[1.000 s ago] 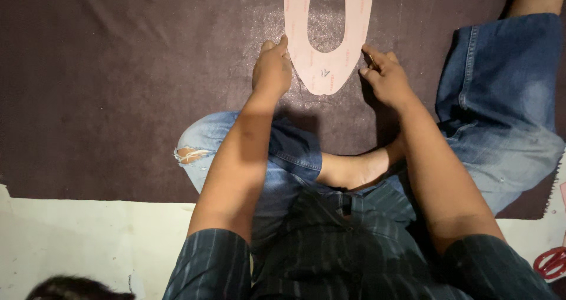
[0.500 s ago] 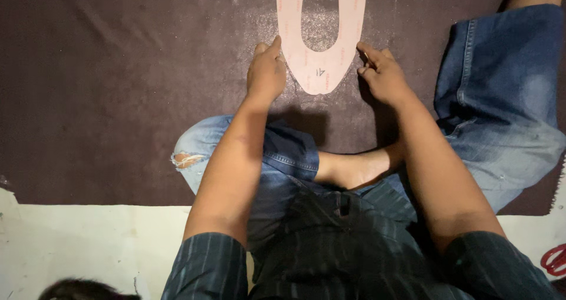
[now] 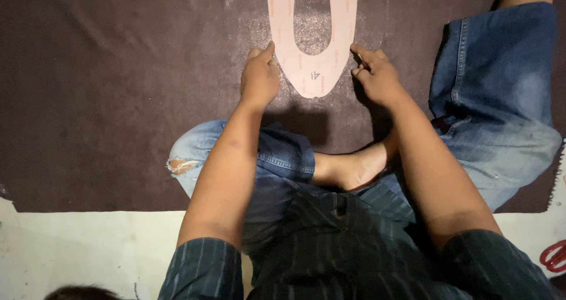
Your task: The person sits on the floor and uses a U-shaped paper pattern to trace outlines onto a large piece of dark brown fabric. They hold the pattern in place with one hand and trace the edges with a marking tool in the other, repeating the process for multiple sections.
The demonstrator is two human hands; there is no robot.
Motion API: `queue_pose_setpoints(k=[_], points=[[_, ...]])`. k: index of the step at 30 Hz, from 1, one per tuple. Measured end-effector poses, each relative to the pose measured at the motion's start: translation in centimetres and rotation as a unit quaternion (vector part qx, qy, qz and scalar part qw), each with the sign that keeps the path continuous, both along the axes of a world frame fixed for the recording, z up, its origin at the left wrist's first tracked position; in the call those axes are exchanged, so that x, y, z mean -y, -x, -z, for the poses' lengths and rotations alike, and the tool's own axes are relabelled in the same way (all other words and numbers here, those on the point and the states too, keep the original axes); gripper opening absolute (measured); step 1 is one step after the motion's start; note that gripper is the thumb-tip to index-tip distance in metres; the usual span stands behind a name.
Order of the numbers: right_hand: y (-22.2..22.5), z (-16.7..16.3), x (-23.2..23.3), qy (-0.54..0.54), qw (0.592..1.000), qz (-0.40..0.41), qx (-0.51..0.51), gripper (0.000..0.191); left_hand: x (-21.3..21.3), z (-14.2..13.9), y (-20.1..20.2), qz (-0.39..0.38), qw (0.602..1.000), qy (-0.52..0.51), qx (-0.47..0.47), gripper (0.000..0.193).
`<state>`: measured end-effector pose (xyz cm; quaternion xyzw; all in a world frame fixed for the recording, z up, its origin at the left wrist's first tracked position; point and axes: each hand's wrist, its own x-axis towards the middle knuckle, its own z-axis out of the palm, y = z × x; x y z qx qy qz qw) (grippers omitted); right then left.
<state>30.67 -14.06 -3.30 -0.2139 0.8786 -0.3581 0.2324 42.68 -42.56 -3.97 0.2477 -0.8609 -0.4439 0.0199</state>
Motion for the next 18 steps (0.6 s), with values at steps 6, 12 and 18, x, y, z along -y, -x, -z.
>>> queue_pose_setpoints(k=[6,12,18], points=[[-0.2,-1.0,0.4,-0.019,1.000,-0.003,-0.011,0.059,0.1,0.5,0.1,0.017,0.999,0.021,-0.045,0.043],[-0.4,-1.9,0.9,-0.061,0.998,0.017,0.022,0.060,-0.1,0.6,0.3,0.001,0.999,0.013,-0.029,0.042],[-0.4,-1.9,0.7,-0.053,0.999,0.009,0.003,0.060,-0.2,0.6,0.3,0.006,0.999,0.029,-0.039,0.041]])
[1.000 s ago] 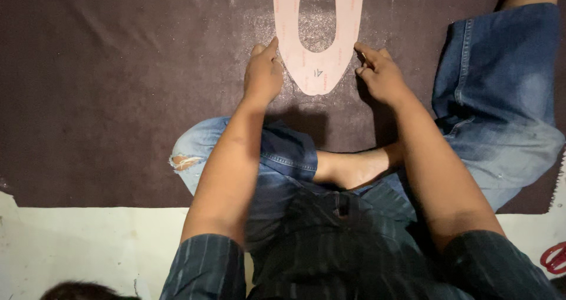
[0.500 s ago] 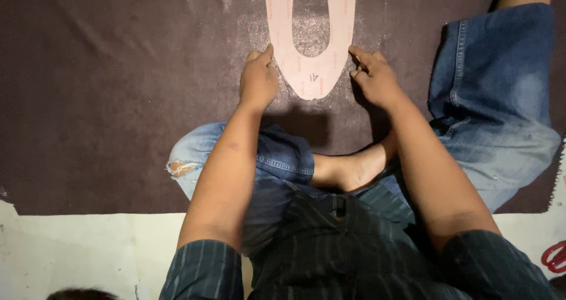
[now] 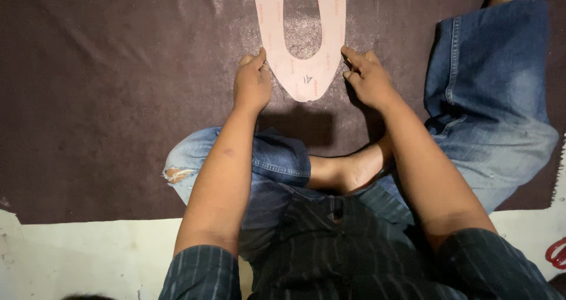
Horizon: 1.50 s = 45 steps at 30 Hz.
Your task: The person sits on the floor and uses a U-shaped paper pattern to trace outlines onto a large piece of dark brown fabric. They hold the pattern in place with one hand and trace the edges with a marking tool in the other, repeating the process for multiple sections.
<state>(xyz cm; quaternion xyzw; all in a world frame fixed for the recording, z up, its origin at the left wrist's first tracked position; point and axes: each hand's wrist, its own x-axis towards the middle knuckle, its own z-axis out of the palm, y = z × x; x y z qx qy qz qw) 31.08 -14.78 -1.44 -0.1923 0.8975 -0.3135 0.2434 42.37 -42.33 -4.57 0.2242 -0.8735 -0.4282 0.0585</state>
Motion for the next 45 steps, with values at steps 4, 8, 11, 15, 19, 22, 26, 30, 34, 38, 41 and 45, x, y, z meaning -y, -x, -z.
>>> queue_pose_setpoints(k=[4,8,11,15,19,22,26,30,34,38,41,45], points=[[0.1,0.4,-0.2,0.000,1.000,-0.005,-0.004,0.060,0.0,0.1,0.1,-0.002,1.000,-0.005,0.013,0.040],[0.2,0.7,-0.3,0.008,1.000,-0.008,-0.002,0.058,0.0,0.2,0.1,0.000,1.000,0.000,0.007,0.040],[0.2,0.8,-0.4,0.017,1.000,-0.020,-0.017,0.058,0.0,0.2,0.0,0.000,1.000,-0.010,0.005,0.040],[0.0,0.6,-0.3,0.011,1.000,-0.010,-0.010,0.057,0.1,0.1,0.0,0.003,1.000,-0.012,0.005,0.040],[-0.2,0.1,-0.1,0.023,1.000,-0.007,-0.002,0.055,0.1,-0.1,0.0,0.006,1.000,-0.007,-0.007,0.041],[-0.2,-0.2,0.0,0.007,1.000,0.000,0.012,0.055,0.0,-0.4,0.0,-0.003,1.000,-0.019,0.005,0.041],[-0.3,-0.1,0.0,0.005,1.000,0.001,0.005,0.054,0.0,-0.7,0.0,0.002,1.000,-0.018,0.001,0.042],[-0.7,0.2,-0.3,0.064,0.998,0.010,-0.013,0.049,0.1,-0.4,0.0,-0.009,0.999,-0.037,0.009,0.040],[-0.9,0.7,-0.3,0.069,0.997,0.013,-0.027,0.049,0.5,0.4,0.1,-0.016,0.999,-0.024,-0.043,0.040],[-0.9,1.1,-0.2,0.074,0.996,-0.002,-0.043,0.050,0.9,1.2,0.2,-0.017,0.999,-0.040,-0.033,0.041],[-1.0,1.1,-0.2,0.077,0.996,-0.021,-0.047,0.050,0.9,1.2,0.0,-0.019,0.997,-0.072,-0.012,0.042],[-1.1,0.8,-0.1,0.045,0.998,-0.022,-0.043,0.053,0.8,-0.1,-0.1,-0.002,0.997,-0.057,0.044,0.042]])
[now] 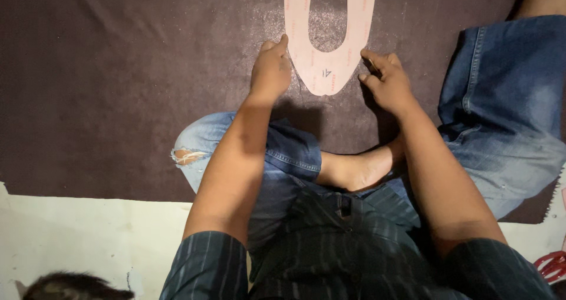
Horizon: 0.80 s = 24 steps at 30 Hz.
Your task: The person sits on the floor and uses a U-shaped paper pattern to trace outlines onto a large piece of dark brown fabric. They hold the pattern in place with one hand and trace the edges with a marking tool in the other, repeating the process for multiple sections.
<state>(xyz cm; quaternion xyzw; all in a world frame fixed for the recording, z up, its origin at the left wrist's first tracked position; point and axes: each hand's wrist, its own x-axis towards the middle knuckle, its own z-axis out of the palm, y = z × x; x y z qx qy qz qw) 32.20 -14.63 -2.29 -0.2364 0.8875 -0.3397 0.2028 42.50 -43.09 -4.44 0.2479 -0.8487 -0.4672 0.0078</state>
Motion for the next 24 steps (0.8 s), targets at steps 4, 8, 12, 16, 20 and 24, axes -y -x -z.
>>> queue_pose_setpoints(k=[4,8,12,16,20,24], points=[[0.0,-0.5,0.3,-0.008,1.000,-0.005,0.006,0.054,-0.1,-2.1,0.3,0.044,0.993,0.068,0.081,0.052],[-0.1,-0.7,0.3,-0.019,0.999,0.000,0.030,0.054,-0.5,-3.7,0.4,0.082,0.983,0.098,0.135,0.067],[0.0,-0.4,0.0,-0.020,0.999,-0.013,0.028,0.056,-0.8,-4.2,0.3,0.088,0.980,0.118,0.130,0.072],[0.2,0.3,-0.3,-0.004,0.999,-0.031,0.010,0.056,-0.8,-3.8,0.3,0.061,0.987,0.085,0.122,0.065],[0.3,0.8,-0.5,0.005,1.000,-0.028,0.012,0.056,-0.6,-3.2,0.3,0.042,0.994,0.058,0.088,0.059],[0.4,1.0,-0.4,0.014,1.000,-0.028,0.001,0.056,-0.5,-2.8,0.3,0.027,0.996,0.044,0.078,0.055]])
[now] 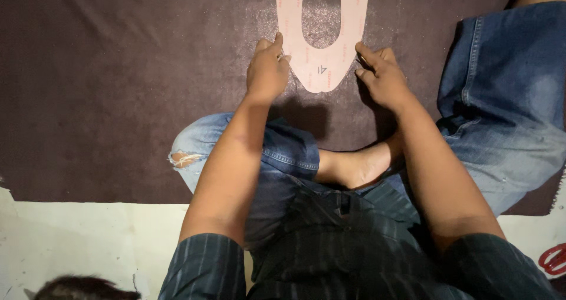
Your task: The person sits on the floor and uses a U-shaped paper pattern to trace outlines onto a large piece of dark brown fabric. They hold the pattern in place with one hand and trace the edges with a marking tool in the other, repeating the process for multiple sections.
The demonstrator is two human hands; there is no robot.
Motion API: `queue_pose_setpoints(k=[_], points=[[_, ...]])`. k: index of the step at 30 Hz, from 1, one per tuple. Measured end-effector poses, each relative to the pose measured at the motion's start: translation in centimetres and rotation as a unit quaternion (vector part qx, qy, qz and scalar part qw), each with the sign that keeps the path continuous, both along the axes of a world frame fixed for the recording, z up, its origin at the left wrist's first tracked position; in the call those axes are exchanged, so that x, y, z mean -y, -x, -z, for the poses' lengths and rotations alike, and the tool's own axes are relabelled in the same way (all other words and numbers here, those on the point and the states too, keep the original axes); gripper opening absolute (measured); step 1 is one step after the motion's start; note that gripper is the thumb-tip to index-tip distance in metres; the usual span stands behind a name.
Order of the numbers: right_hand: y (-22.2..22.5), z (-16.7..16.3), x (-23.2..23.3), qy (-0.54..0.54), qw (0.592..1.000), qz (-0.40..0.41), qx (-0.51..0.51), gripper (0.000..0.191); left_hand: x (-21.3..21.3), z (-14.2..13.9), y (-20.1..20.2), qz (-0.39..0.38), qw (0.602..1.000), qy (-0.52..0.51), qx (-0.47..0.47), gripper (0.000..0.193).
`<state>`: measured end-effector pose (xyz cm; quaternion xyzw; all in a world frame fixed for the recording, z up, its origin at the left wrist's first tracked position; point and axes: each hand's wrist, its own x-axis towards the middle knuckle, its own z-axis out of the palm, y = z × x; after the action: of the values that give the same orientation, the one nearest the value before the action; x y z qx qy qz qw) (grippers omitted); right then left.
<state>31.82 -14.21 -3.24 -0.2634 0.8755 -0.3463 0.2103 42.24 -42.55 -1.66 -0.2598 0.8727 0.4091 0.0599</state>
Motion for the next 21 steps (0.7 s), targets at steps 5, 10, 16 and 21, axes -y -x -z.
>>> queue_pose_setpoints(k=[5,10,16,21], points=[[0.1,0.0,0.1,-0.025,1.000,0.010,0.009,0.056,0.0,0.6,-0.1,-0.005,0.999,-0.014,-0.031,0.052],[0.0,-0.2,0.2,-0.018,1.000,0.004,-0.002,0.057,0.1,1.1,-0.2,0.001,0.998,-0.009,-0.061,0.050],[-0.2,-1.0,0.7,-0.042,0.999,0.028,0.000,0.056,-0.1,0.7,-0.3,0.005,0.999,0.003,-0.043,0.058],[-0.8,-1.6,1.2,-0.053,0.996,0.072,-0.021,0.060,-0.5,0.2,-0.1,-0.027,0.999,-0.009,-0.028,0.071]])
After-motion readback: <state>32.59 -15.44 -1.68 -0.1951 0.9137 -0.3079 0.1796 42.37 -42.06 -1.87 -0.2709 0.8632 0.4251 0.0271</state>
